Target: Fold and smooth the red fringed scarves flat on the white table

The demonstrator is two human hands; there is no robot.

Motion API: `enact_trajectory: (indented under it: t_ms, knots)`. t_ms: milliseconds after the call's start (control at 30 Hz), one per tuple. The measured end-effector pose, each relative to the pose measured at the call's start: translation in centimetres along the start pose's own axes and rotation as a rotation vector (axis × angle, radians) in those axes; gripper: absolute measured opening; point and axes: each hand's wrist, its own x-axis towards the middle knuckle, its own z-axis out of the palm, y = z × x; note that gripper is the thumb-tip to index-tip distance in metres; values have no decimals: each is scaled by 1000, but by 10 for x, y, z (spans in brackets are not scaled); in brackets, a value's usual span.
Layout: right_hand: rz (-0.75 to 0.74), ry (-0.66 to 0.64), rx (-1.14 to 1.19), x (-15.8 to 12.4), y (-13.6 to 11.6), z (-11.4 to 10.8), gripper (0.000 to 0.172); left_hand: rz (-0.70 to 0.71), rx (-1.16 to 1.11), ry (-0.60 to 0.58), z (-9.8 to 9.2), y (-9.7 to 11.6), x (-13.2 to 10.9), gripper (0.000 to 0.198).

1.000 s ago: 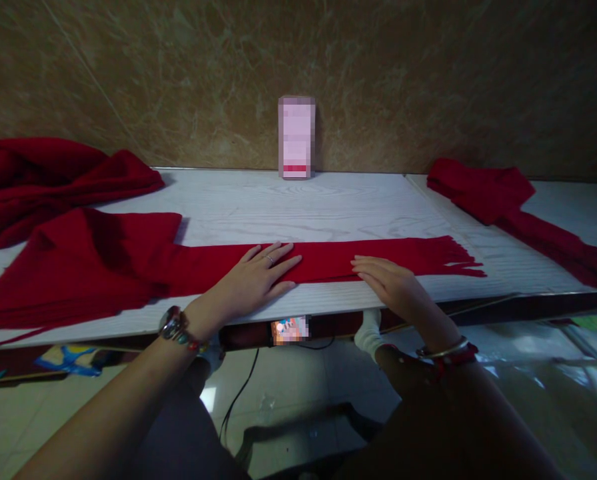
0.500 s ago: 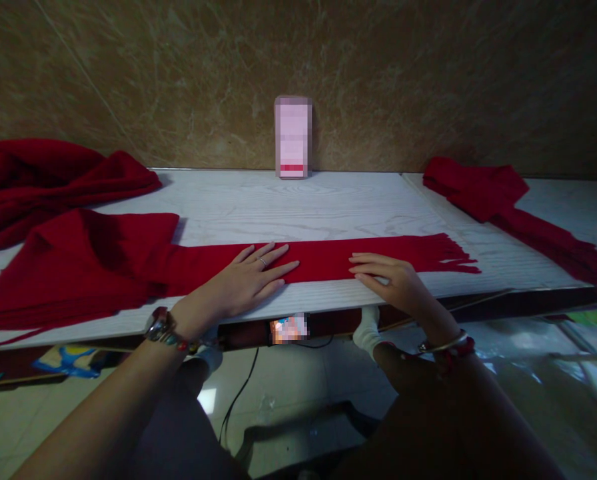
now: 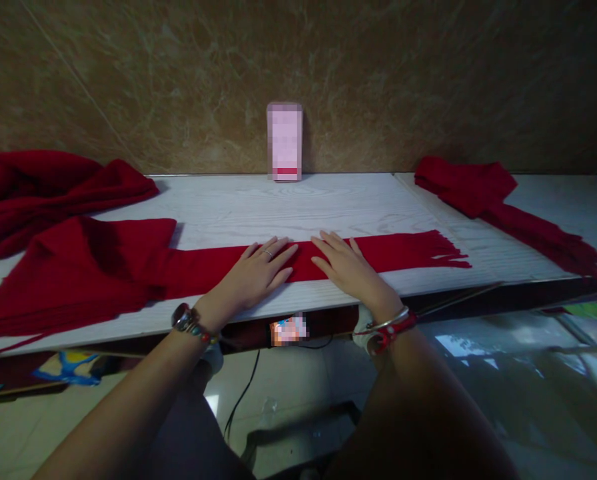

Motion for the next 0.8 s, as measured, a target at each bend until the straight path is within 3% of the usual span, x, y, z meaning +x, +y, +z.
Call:
enact_trajectory:
  t_ms: [167,400,533,667,800]
  knots:
    - [35,-30,-108,-13,22,5,45,-22,24,-48,2,1,0,50]
    - [127,32,-158,-41,102,1,47,-25,17,-18,0,3,-3,51]
    - [297,4,-199,-52,135,-8,48,-40,30,-15,0,5,-2,50]
    - [427,90,-188,-51,137,-15,48,-51,35,-23,-1,7,-1,49]
    - [318,229,-136,-33,102,-16,47,-51,42,9,-1,13,4,50]
